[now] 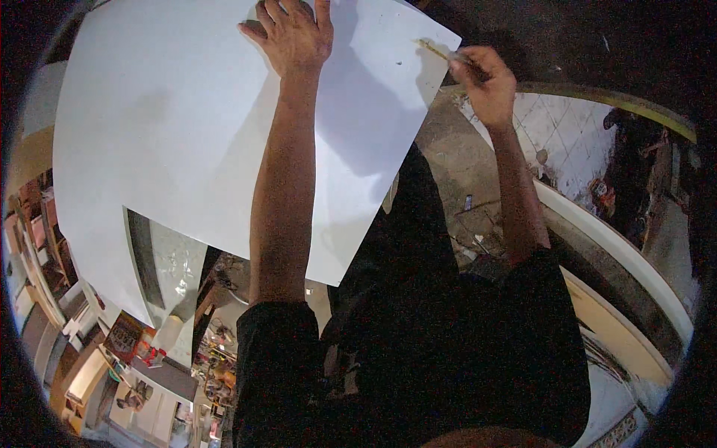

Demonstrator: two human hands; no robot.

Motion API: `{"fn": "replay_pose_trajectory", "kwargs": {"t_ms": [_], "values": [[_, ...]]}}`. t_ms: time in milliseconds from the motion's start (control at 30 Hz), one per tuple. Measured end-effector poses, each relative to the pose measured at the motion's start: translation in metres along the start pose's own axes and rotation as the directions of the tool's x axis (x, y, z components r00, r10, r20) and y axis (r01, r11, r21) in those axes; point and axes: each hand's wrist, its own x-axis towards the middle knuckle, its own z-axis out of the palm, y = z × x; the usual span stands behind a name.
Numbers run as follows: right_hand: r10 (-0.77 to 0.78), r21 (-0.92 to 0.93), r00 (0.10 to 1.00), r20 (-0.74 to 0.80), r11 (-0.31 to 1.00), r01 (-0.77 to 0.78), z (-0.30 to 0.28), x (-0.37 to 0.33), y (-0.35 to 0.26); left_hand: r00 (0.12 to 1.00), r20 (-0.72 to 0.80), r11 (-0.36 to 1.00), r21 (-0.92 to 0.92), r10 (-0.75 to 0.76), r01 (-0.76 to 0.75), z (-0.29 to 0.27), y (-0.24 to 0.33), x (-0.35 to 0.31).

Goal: The person applies glue along the edges of a white laminate sheet and wipes the surface with a small cloth.

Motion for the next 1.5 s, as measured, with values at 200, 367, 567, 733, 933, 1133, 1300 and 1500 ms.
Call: {"fn": "replay_pose_trajectory", "kwargs": {"t_ms": [200, 367, 567, 733, 933, 1133, 1300, 1500], "values": [[-0.175, -0.286, 0.984, 0.043, 0.941, 0.180, 0.026, 0.028, 0.016, 1.000, -0.028, 1.000, -0.008, 0.010, -0.010, 0.006, 0.007, 0.006], [-0.258, -0.281, 0.965, 0.040, 0.924, 0.258, 0.035, 0.022, 0.020, 1.000, 0.013, 0.999, -0.040, 0.000, 0.000, -0.001, 0.004, 0.002], [-0.278, -0.317, 0.960, 0.036, 0.908, 0.275, 0.040, 0.060, 0.035, 0.998, -0.062, 0.999, -0.036, 0.028, -0.030, 0.008, 0.007, 0.001], [-0.340, -0.440, 0.932, 0.125, 0.823, 0.359, 0.040, 0.029, 0.020, 0.997, -0.078, 0.999, -0.047, 0.023, -0.027, 0.004, -0.001, -0.002], [-0.301, -0.391, 0.950, 0.084, 0.867, 0.309, 0.042, 0.067, 0.036, 0.980, -0.169, 0.989, -0.085, 0.105, -0.121, 0.009, 0.002, -0.003], [-0.352, -0.385, 0.920, 0.174, 0.836, 0.392, 0.045, 0.049, 0.019, 0.982, -0.181, 0.997, -0.050, 0.047, -0.057, 0.001, -0.002, -0.003], [-0.266, -0.503, 0.963, 0.038, 0.827, 0.249, 0.042, 0.084, 0.068, 0.995, -0.085, 0.993, -0.102, 0.057, -0.065, 0.004, 0.012, -0.008], [-0.358, -0.479, 0.928, 0.104, 0.800, 0.362, 0.053, 0.068, 0.040, 0.999, -0.051, 0.997, -0.074, 0.018, -0.021, -0.006, 0.010, 0.003]]}}
